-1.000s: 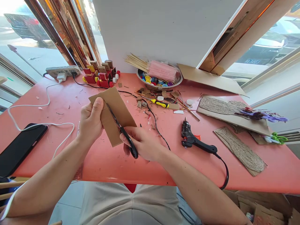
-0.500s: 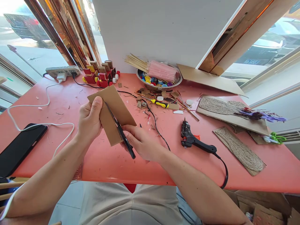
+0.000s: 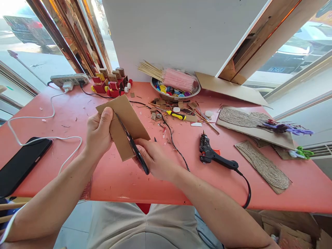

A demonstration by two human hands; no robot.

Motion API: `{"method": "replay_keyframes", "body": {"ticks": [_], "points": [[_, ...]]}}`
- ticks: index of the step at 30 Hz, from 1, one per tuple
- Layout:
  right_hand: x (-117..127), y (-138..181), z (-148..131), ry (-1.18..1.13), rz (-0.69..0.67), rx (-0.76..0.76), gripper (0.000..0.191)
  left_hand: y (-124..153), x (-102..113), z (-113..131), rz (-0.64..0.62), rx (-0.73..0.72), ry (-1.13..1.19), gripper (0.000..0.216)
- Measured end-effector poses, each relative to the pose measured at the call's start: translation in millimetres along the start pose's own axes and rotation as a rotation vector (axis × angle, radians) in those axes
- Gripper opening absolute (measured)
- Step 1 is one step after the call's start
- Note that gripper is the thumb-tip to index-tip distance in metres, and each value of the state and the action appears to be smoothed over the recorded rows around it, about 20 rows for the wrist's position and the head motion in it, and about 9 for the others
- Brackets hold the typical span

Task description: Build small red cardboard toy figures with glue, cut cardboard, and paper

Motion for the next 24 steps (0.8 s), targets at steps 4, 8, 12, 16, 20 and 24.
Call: {"method": "replay_keyframes", "body": {"ticks": [4, 8, 12, 16, 20, 24], "points": [[1.2, -1.8, 5.3, 0.002, -0.018, -0.006, 0.065, -0.5, 0.4, -1.5, -0.027, 0.029, -0.001, 0.072], [1.6, -2.8, 11.2, -0.059, -0.034, -0.037, 0.063, -0.2, 0.0, -0.8, -0.044, 0.041, -0.024, 0.073], [0.8, -2.2, 13.0, -0.079, -0.017, -0.035, 0.06, 0.2, -0.7, -0.1, -0.06, 0.047, -0.027, 0.073], [-1.7, -0.6, 14.1, -0.057, 0.003, -0.025, 0.055, 0.1, -0.3, 0.9, -0.048, 0.025, -0.018, 0.072], [-3.1, 1.0, 11.4, 0.072, 0.033, 0.03, 0.049, 0.2, -1.0, 3.1, -0.037, 0.028, 0.017, 0.073], [-3.7, 0.8, 9.5, 0.121, 0.031, 0.067, 0.043, 0.8, -1.7, 3.5, -0.022, 0.047, 0.051, 0.074]]}}
Point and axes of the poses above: each hand's wrist, its own y-axis away from the middle knuckle, its own x-axis out of the back of the hand, z = x × y, the point moved 3 cm from there along -y, towards the middle knuckle
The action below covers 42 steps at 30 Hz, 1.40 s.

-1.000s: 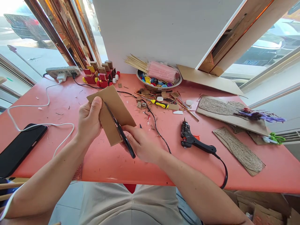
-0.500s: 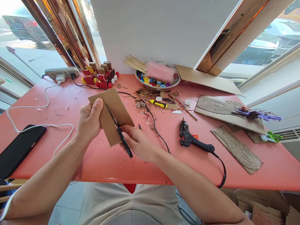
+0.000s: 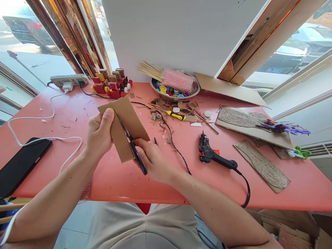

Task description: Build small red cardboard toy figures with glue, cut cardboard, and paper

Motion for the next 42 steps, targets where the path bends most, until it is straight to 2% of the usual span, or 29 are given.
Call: {"method": "replay_keyframes", "body": {"ticks": [3, 9, 12, 18, 22, 28, 36, 42], "points": [[0.7, -2.7, 2.3, -0.029, 0.004, -0.005, 0.047, 0.2, -0.4, -3.1, -0.002, 0.036, 0.007, 0.075], [0.7, -9.4, 7.1, -0.23, -0.055, -0.084, 0.057, 0.1, -4.5, -8.7, -0.076, 0.166, 0.05, 0.07], [1.2, -8.4, 6.3, -0.245, -0.057, -0.094, 0.057, 0.8, -5.6, -7.9, -0.059, 0.186, 0.055, 0.071], [3.5, -3.7, 3.9, -0.238, -0.052, -0.062, 0.043, 1.9, -6.2, -3.4, -0.05, 0.132, -0.02, 0.076], [2.5, -4.2, 1.8, -0.243, -0.078, -0.033, 0.031, 1.6, -7.6, 1.4, -0.102, 0.058, -0.068, 0.078], [6.1, -4.7, -1.1, -0.223, -0.051, -0.064, 0.022, 4.1, -11.6, 4.5, -0.193, 0.048, -0.132, 0.076], [4.7, -4.8, -5.4, -0.294, -0.029, -0.145, 0.035, 3.2, -11.5, 1.4, -0.181, 0.076, -0.094, 0.079], [3.4, -6.7, -5.3, -0.247, -0.006, -0.158, 0.047, 4.1, -11.2, 2.7, -0.179, 0.072, -0.089, 0.08]]}}
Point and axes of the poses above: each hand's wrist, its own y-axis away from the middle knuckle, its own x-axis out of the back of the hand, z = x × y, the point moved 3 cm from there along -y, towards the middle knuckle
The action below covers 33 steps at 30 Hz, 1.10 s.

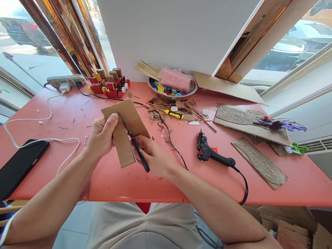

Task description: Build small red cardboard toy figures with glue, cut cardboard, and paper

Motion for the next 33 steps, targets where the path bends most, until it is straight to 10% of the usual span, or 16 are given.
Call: {"method": "replay_keyframes", "body": {"ticks": [23, 33], "points": [[-3.3, 5.7, -0.5, 0.069, 0.023, 0.02, 0.029, 1.6, 0.4, 2.1, -0.011, 0.005, -0.006, 0.079], [0.9, 1.8, -2.2, 0.043, 0.021, 0.017, 0.056, 5.6, -5.0, 0.2, -0.094, 0.012, -0.04, 0.076]]}}
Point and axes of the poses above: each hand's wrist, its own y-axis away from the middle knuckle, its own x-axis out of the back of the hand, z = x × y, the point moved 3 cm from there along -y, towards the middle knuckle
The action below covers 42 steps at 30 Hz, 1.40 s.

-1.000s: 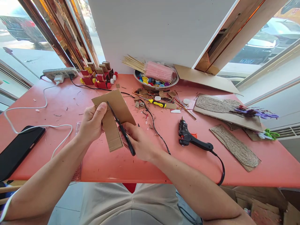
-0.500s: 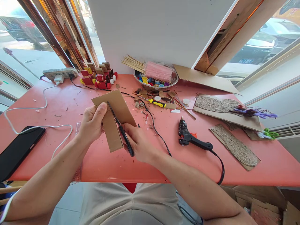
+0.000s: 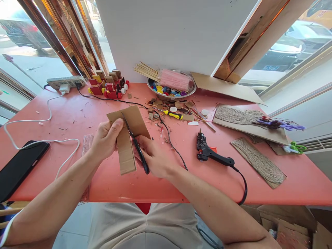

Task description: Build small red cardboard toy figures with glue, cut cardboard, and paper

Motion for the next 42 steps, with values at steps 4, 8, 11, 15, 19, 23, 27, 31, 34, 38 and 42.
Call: {"method": "replay_keyframes", "body": {"ticks": [4, 8, 11, 15, 19, 23, 27, 31, 34, 38, 42], "points": [[2.1, -0.6, -4.6, 0.02, -0.024, 0.011, 0.063, 1.0, -2.5, -1.2, -0.009, 0.005, 0.004, 0.076], [1.8, -1.0, -4.4, 0.006, -0.023, 0.008, 0.066, 1.0, -2.3, 1.3, 0.013, -0.003, 0.016, 0.078], [0.5, -1.5, -4.1, -0.014, -0.022, 0.016, 0.067, 1.2, -2.2, 2.4, 0.024, -0.002, 0.013, 0.08], [-0.2, -1.5, -3.4, -0.014, -0.015, 0.029, 0.065, 1.5, -2.1, 1.8, 0.027, -0.007, 0.017, 0.077], [0.7, -1.2, -1.4, 0.015, -0.012, 0.03, 0.062, 1.0, -1.8, 0.5, 0.021, -0.016, 0.034, 0.073], [2.2, -1.5, 0.2, 0.047, -0.019, 0.033, 0.058, 0.7, -2.5, -0.6, 0.029, 0.001, 0.044, 0.076], [3.4, -2.2, -0.8, 0.074, -0.02, 0.045, 0.055, 0.2, -3.4, -1.0, 0.03, 0.01, 0.039, 0.078], [6.3, -3.5, -3.9, 0.077, -0.013, 0.046, 0.053, -3.5, -0.4, -3.0, 0.013, 0.032, 0.055, 0.077], [9.5, -4.5, -5.7, 0.08, -0.029, 0.033, 0.05, -8.5, 7.5, -2.4, 0.035, 0.001, 0.081, 0.074], [12.9, -4.7, -6.4, 0.088, -0.075, 0.027, 0.05, -13.7, 18.4, 3.0, 0.054, -0.056, 0.08, 0.071], [16.2, -5.2, -4.9, 0.1, -0.103, -0.007, 0.057, -15.6, 23.2, 7.6, 0.026, -0.062, 0.038, 0.072]]}}
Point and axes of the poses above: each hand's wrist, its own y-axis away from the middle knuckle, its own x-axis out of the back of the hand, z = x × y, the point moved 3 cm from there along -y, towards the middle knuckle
